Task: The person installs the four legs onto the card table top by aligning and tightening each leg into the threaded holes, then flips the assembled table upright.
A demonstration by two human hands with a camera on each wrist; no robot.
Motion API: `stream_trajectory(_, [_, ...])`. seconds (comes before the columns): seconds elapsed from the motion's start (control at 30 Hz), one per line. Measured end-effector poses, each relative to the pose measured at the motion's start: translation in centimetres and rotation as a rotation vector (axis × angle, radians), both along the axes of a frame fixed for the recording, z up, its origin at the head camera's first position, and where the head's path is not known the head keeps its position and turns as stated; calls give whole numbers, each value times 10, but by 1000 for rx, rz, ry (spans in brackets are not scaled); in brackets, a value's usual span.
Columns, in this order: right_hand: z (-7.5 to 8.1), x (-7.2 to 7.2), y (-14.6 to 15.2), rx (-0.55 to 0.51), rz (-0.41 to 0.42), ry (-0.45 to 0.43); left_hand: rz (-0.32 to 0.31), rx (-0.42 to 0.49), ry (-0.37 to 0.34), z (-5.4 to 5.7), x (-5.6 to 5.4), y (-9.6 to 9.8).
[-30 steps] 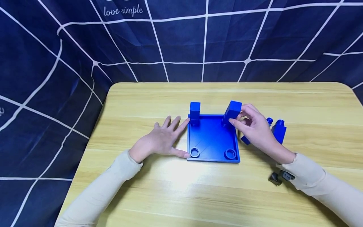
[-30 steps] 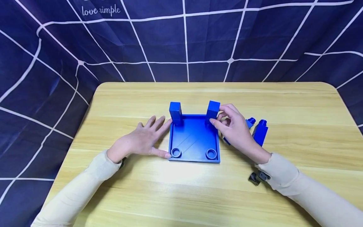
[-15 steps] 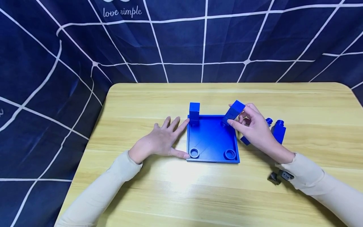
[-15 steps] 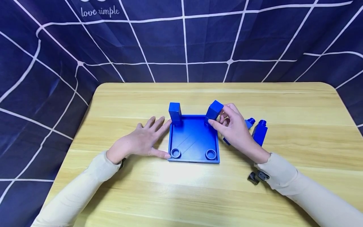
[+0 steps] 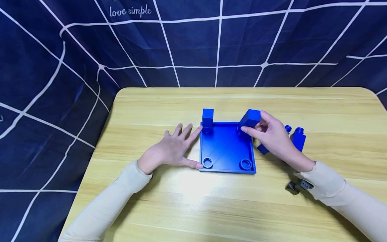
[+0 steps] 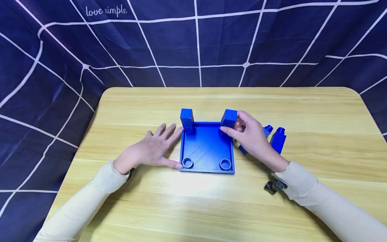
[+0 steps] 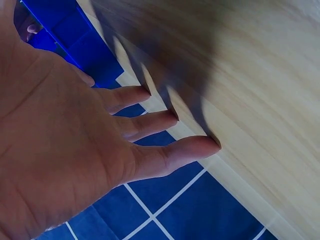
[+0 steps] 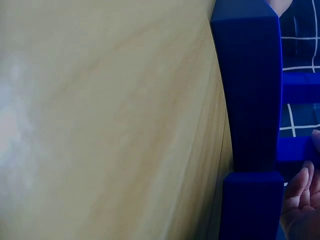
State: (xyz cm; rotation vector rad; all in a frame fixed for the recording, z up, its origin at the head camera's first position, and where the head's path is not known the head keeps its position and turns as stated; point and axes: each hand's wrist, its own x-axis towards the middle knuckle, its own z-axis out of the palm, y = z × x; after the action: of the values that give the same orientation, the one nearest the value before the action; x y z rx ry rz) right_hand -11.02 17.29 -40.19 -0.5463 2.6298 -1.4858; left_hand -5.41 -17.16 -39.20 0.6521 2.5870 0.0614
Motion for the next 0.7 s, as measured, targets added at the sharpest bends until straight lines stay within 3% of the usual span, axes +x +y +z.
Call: stream_trajectory(0.7, [1,5,1,-56,0,28,0,12,7,-3,0,0])
